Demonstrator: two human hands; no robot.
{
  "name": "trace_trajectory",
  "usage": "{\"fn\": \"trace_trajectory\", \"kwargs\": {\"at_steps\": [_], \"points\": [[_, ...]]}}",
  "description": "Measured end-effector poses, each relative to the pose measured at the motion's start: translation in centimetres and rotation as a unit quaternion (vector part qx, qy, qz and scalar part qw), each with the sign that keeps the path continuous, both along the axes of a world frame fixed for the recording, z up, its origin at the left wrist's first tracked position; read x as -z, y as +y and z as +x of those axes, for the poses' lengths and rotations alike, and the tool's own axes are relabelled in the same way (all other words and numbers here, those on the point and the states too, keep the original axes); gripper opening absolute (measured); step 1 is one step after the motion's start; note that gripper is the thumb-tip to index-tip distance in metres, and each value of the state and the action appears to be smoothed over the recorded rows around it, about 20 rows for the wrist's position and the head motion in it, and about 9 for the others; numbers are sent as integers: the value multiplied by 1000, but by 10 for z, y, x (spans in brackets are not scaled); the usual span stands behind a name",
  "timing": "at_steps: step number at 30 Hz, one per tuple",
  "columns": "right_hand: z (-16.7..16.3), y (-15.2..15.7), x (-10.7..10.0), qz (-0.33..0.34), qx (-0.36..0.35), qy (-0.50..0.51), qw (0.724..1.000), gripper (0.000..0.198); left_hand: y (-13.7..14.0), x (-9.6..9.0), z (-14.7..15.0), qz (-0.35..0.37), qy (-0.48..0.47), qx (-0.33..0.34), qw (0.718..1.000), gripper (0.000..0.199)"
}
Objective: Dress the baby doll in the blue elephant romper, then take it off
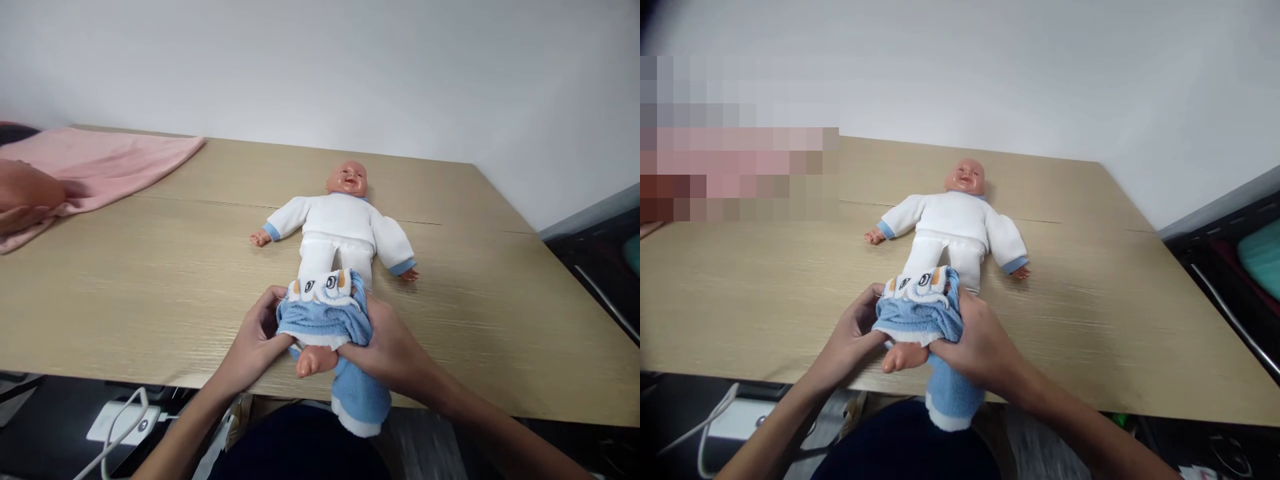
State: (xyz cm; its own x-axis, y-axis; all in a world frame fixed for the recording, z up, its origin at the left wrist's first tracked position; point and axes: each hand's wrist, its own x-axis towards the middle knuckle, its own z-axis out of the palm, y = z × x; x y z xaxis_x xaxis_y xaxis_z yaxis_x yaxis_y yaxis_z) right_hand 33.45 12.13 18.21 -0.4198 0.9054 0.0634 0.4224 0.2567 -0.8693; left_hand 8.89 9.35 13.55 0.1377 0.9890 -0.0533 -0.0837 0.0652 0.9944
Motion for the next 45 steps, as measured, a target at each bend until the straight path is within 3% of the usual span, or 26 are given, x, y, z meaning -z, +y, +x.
{"fn": "trace_trajectory", "kwargs": {"at_steps": [5, 9, 13, 19, 21, 23, 27, 33, 37, 41, 45], "points": [[6, 23, -3, 36, -24, 4, 999, 20, 20, -2, -16, 4, 22, 92, 995, 38], [13, 47, 3, 36, -100, -18, 994, 10, 48, -13, -31, 58, 55, 187, 979, 35], [18, 70, 8, 17, -181, -2, 983, 14, 72, -18, -37, 92, 105, 244, 960, 32], [24, 87, 6, 52, -211, -19, 976, 21, 82, -7, -37, 44, 71, 266, 960, 57], [28, 88, 4, 36, -237, -14, 971, 23, 82, -3, -39, 28, 52, 272, 961, 68], [32, 89, 1, 7, -256, -6, 967, 33, 82, 0, -42, 10, 25, 282, 959, 66], [38, 90, -1, -29, -261, -5, 965, 57, 84, 4, -44, 13, 7, 257, 966, 46], [54, 95, -2, -107, -233, 62, 965, 35, 90, 7, -40, 0, -5, 132, 991, 39], [74, 100, 9, -179, -206, 125, 954, 33, 95, 6, -35, -13, -5, 98, 995, 44], [82, 100, 18, -168, -195, 142, 956, 36, 104, 3, -37, -3, 21, 101, 995, 42], [77, 91, 10, -117, -275, 49, 953, 40, 114, -11, -39, 113, 148, 78, 979, 33]]}}
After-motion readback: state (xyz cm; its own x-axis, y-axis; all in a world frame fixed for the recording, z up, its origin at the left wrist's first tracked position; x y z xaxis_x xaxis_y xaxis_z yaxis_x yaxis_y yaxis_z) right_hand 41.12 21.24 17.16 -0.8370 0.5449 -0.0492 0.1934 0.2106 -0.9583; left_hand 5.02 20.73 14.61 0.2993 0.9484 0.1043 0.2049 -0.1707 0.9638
